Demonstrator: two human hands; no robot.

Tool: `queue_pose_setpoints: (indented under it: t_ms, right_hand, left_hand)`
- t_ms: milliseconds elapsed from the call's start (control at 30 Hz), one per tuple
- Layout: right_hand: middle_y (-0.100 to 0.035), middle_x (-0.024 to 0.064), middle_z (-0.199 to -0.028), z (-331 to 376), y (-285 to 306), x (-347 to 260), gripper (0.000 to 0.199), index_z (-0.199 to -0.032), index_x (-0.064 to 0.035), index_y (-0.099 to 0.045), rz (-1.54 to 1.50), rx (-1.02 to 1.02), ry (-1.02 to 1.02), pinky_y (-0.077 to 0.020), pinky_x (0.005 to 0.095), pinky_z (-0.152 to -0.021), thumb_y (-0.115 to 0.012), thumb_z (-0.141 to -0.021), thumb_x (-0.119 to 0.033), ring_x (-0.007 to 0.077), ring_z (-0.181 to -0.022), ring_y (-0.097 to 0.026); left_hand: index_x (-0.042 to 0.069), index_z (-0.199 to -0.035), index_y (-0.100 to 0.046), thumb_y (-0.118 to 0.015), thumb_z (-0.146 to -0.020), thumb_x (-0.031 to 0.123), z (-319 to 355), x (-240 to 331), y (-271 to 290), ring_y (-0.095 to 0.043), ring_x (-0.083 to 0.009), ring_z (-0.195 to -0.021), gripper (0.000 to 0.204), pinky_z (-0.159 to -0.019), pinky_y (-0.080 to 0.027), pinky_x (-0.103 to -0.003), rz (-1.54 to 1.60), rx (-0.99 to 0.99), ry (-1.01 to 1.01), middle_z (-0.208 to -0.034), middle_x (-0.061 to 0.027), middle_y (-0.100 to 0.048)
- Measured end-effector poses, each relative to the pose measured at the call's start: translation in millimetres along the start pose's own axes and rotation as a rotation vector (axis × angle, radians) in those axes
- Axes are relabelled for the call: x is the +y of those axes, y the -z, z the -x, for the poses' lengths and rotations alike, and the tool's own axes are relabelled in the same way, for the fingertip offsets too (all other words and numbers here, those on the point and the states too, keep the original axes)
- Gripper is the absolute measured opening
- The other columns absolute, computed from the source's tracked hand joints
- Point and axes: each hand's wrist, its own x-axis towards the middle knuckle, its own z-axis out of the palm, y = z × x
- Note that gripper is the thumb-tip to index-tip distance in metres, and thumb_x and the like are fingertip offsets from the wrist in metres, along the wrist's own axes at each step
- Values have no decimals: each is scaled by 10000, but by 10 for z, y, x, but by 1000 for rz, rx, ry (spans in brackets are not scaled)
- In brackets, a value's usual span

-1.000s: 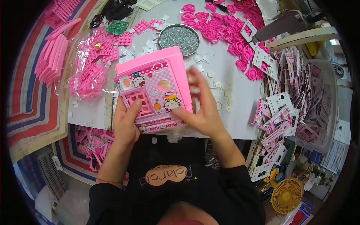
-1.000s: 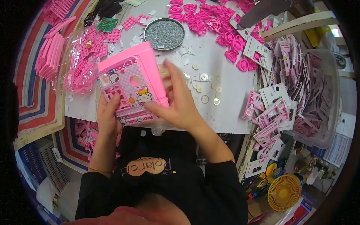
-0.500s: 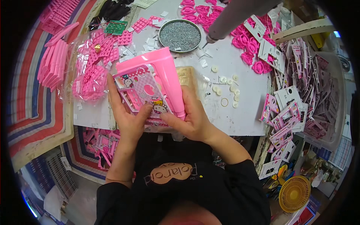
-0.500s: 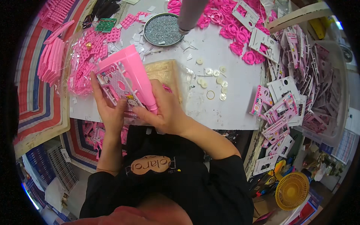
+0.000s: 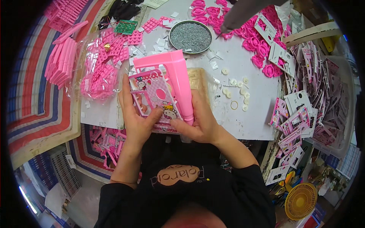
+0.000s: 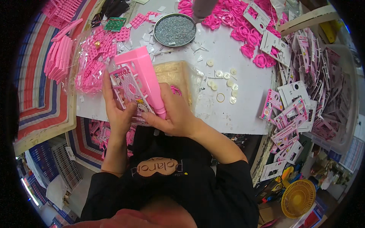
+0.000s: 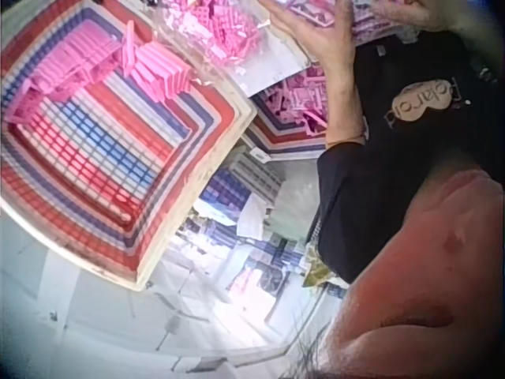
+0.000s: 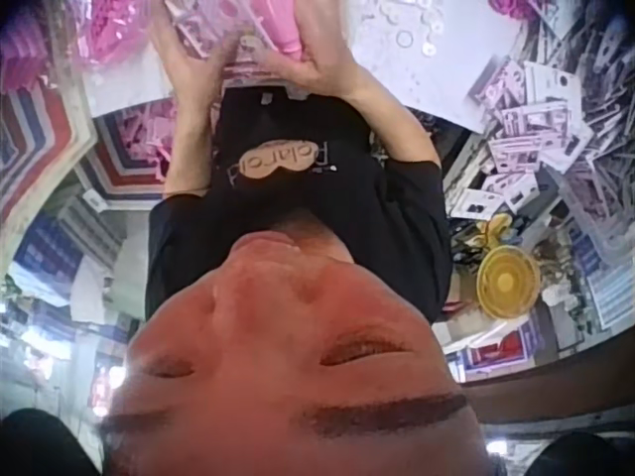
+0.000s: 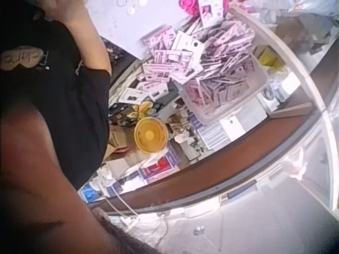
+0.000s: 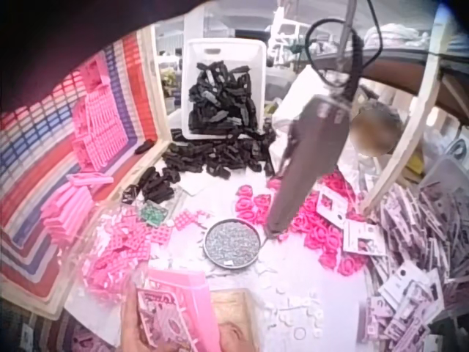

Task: Assembling a pink electronic toy piggy bank by installing internal components like the circuit board and speaker using a glue gun.

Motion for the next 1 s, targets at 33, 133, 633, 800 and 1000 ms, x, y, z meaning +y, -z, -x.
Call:
queue_pose_setpoints:
  t_ms: [33,133,633,800,1000]
  right_hand:
    - [-648,186,-1019,-1,-3,25,656,-1387,19,-387,-28,-13,2,-515,408,-766,-739,-894,-232,312,-918,-677]
    - [-646,161,-1019,31,45,47,654,-1390,14,-392,-127,-104,-128,-511,389,-760,-741,-895,-234,281,-901,-671]
    - [-553,150,-1100,-3,105,14,713,-1374,9,-369,87,-190,17,-504,391,-794,-787,-850,-233,269,-937,-619]
    - [-561,117,-1131,64,45,-8,733,-1416,-12,-347,-342,-134,-259,-511,366,-820,-774,-850,-197,234,-959,-613]
    - [-579,114,-1279,1,133,-200,790,-1501,-20,-322,-485,-216,-391,-504,336,-979,-755,-841,-29,184,-1160,-594]
  left_hand:
    - [8,-1600,-154,-893,-718,477,5,2,15,-492,-268,-1263,1243,-998,-493,-399,0,-3,18,-1350,-141,-368]
    - [18,-1603,-147,-904,-714,441,2,77,-32,-482,-271,-1287,1242,-1015,-494,-412,169,11,66,-1353,-133,-366]
    - [30,-1604,-146,-898,-741,291,22,-93,163,-483,-278,-1305,1174,-1066,-471,-415,-220,-110,-26,-1358,-135,-363]
    - [7,-1553,-260,-831,-823,315,-19,63,0,-552,-250,-1226,977,-984,-510,-355,126,16,42,-1382,-145,-443]
    - [-19,-1267,-582,-433,-1104,262,-271,-128,284,-645,-132,-1011,357,-882,-518,-292,430,151,287,-1106,-88,-675]
